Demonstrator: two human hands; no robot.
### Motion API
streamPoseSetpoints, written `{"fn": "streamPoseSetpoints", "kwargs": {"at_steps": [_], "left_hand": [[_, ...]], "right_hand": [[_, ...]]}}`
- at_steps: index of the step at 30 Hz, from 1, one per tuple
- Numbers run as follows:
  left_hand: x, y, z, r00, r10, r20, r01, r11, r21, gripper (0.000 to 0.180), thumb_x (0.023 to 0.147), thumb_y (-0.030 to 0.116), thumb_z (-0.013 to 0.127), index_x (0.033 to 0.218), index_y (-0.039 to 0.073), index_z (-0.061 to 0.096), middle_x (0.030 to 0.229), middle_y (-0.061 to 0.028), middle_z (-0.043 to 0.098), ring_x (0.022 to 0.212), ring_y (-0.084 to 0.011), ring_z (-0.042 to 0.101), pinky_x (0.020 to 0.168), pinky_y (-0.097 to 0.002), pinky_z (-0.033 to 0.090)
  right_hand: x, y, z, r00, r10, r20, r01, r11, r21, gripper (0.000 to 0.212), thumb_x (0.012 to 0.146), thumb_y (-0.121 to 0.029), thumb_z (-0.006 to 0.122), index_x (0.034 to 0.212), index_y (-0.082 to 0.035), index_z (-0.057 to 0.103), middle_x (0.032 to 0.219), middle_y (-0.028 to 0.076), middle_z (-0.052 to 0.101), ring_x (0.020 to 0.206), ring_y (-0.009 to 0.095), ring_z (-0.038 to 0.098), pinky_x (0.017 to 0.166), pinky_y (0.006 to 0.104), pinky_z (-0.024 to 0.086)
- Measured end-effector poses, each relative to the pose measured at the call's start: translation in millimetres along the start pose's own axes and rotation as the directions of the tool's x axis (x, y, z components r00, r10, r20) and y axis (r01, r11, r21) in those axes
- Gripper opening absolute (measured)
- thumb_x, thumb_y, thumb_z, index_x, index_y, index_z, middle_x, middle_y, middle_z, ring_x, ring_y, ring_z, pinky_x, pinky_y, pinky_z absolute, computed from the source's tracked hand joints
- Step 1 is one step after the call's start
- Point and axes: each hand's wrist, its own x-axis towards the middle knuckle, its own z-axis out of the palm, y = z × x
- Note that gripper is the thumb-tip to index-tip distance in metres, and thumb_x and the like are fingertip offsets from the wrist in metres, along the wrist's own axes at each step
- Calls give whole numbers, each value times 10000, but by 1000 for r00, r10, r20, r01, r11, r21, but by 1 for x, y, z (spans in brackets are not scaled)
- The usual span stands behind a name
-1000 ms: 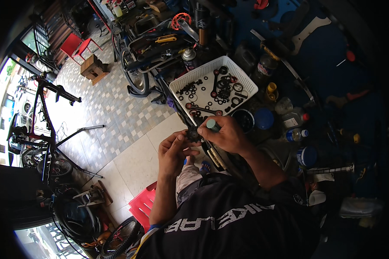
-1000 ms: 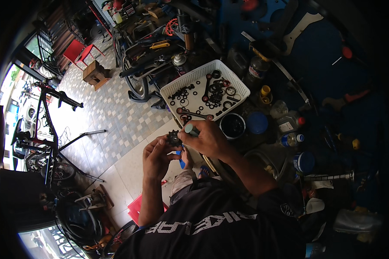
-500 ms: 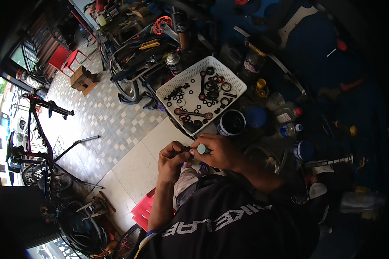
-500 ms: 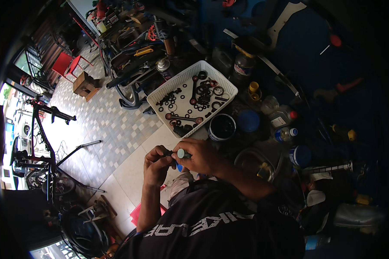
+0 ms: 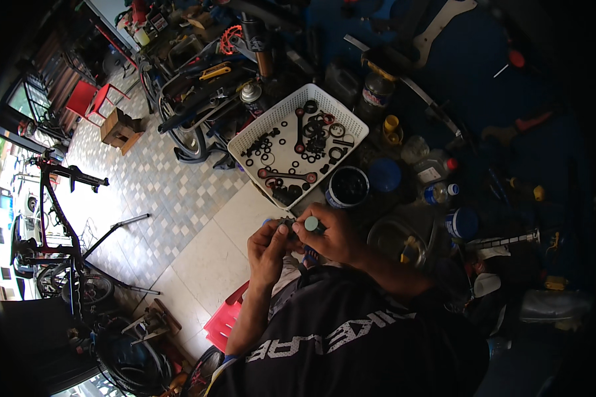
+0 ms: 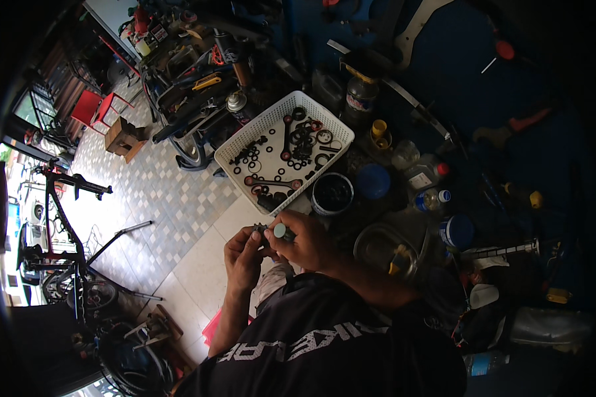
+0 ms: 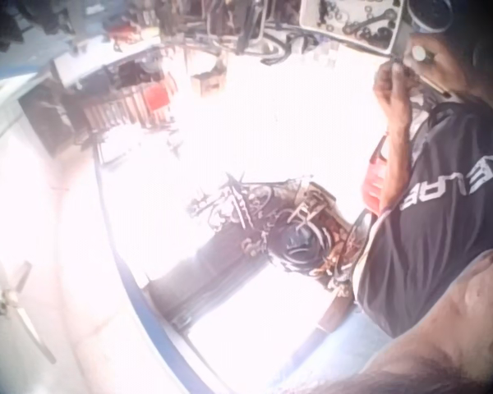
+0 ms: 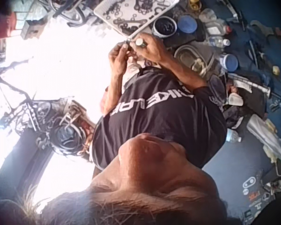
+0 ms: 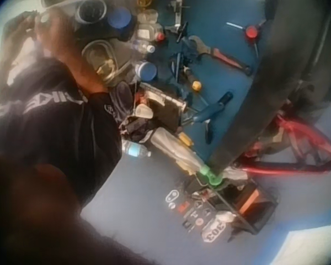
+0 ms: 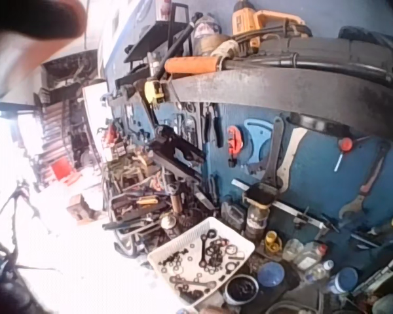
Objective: The person handles small bicycle parts from a white basket, then uses a brush and a cloth to clean a red bicycle fork. The person wipes the fork and places the brush back on the workbench.
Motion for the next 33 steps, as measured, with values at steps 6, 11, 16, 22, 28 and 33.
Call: {"fn": "streamPoseSetpoints", "kwargs": {"at_steps": [6, 11, 16, 22, 28, 33], "left_hand": [[-3, 9, 7, 1000, 18, -24, -19, 997, -78, 377, 1072, 266, 509, 1115, -84, 643, 977, -205, 717, 828, -264, 715, 680, -400, 613], [-6, 5, 4, 1000, 6, -21, -10, 982, -188, 358, 1054, 233, 513, 1130, -95, 634, 977, -208, 715, 845, -281, 713, 694, -416, 613], [-7, -2, -4, 1000, 11, 7, -9, 967, -254, 268, 1032, 111, 522, 1188, -90, 603, 986, -223, 701, 834, -301, 724, 703, -435, 625], [-6, 2, 10, 999, 29, 26, -19, 946, -324, 174, 996, 66, 536, 1140, -25, 572, 1052, -152, 683, 856, -243, 695, 716, -417, 622], [-7, 7, 22, 1000, 26, 14, -16, 887, -461, 115, 982, 31, 527, 1093, 4, 543, 1015, -105, 634, 895, -217, 670, 726, -412, 619], [-5, 0, 19, 1000, 10, -13, -15, 825, -565, 146, 960, -13, 529, 1105, -17, 536, 1025, -128, 637, 873, -209, 662, 767, -359, 583]], "right_hand": [[8, -3, -11, 996, 81, 26, -84, 991, 102, 201, 964, -218, 681, 919, -24, 655, 691, 67, 705, 644, 138, 702, 613, 309, 541], [8, -11, -13, 992, 112, 61, -118, 988, 99, 213, 965, -214, 672, 891, -18, 636, 707, 83, 706, 684, 146, 700, 647, 319, 537], [6, -12, -10, 992, 119, 50, -124, 985, 117, 203, 956, -189, 677, 878, -12, 617, 696, 87, 694, 667, 167, 693, 648, 328, 533], [0, -12, -1, 999, -32, 10, 31, 999, 18, 163, 929, -158, 705, 901, -27, 614, 770, 95, 668, 716, 216, 685, 646, 366, 518], [-4, -11, 8, 992, -126, -26, 123, 989, -81, 165, 909, -165, 730, 893, -50, 612, 827, 109, 618, 744, 288, 662, 635, 382, 505], [-5, -8, 11, 972, -233, -24, 224, 956, -192, 156, 891, -141, 740, 897, -61, 606, 813, 100, 596, 740, 297, 660, 621, 380, 512]]}}
